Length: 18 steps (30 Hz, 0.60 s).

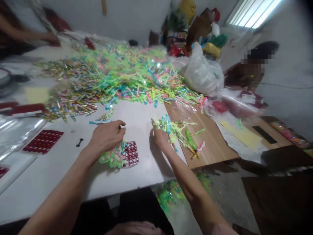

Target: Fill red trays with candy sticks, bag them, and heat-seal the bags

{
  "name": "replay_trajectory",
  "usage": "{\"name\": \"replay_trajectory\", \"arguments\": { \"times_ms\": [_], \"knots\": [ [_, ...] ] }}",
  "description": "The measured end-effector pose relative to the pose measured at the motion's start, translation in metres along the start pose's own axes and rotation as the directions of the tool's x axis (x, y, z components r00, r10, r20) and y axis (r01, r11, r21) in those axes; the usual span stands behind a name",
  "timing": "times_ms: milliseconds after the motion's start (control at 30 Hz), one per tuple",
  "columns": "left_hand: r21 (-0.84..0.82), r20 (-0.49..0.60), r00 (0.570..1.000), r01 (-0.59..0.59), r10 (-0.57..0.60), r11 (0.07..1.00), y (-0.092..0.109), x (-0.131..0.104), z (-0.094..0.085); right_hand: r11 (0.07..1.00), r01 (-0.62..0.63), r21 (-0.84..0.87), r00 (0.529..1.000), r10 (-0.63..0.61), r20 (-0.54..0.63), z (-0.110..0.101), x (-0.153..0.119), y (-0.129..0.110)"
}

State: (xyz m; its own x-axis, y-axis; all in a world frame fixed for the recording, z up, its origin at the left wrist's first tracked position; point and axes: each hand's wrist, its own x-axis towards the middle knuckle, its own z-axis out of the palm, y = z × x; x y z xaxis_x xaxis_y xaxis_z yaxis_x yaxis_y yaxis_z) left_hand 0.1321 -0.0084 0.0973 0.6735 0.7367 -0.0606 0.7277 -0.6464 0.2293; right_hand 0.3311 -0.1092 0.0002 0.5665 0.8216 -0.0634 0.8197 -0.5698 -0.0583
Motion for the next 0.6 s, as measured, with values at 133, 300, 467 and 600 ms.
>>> {"name": "replay_trajectory", "arguments": {
  "times_ms": [133, 300, 467, 600],
  "knots": [
    [-0.048, -0.045, 0.999, -0.004, 0.002, 0.999, 0.001, -0.001, 0.0, 0.901, 0.171, 0.4, 0.985, -0.142, -0.101, 0.002, -0.039, -0.015],
    [-0.04, -0.049, 0.999, -0.019, 0.017, 0.999, -0.001, -0.001, 0.001, 0.833, 0.188, 0.52, 0.981, -0.186, -0.056, 0.03, -0.073, -0.03],
    [-0.055, -0.07, 0.997, -0.026, 0.022, 0.998, -0.003, -0.001, 0.003, 0.492, 0.119, 0.862, 0.99, 0.006, -0.14, 0.028, -0.07, -0.03],
    [-0.061, -0.069, 0.997, -0.028, 0.024, 0.998, -0.003, 0.0, 0.004, 0.259, 0.07, 0.963, 0.996, 0.038, -0.083, 0.04, -0.067, -0.051]
  ]
}}
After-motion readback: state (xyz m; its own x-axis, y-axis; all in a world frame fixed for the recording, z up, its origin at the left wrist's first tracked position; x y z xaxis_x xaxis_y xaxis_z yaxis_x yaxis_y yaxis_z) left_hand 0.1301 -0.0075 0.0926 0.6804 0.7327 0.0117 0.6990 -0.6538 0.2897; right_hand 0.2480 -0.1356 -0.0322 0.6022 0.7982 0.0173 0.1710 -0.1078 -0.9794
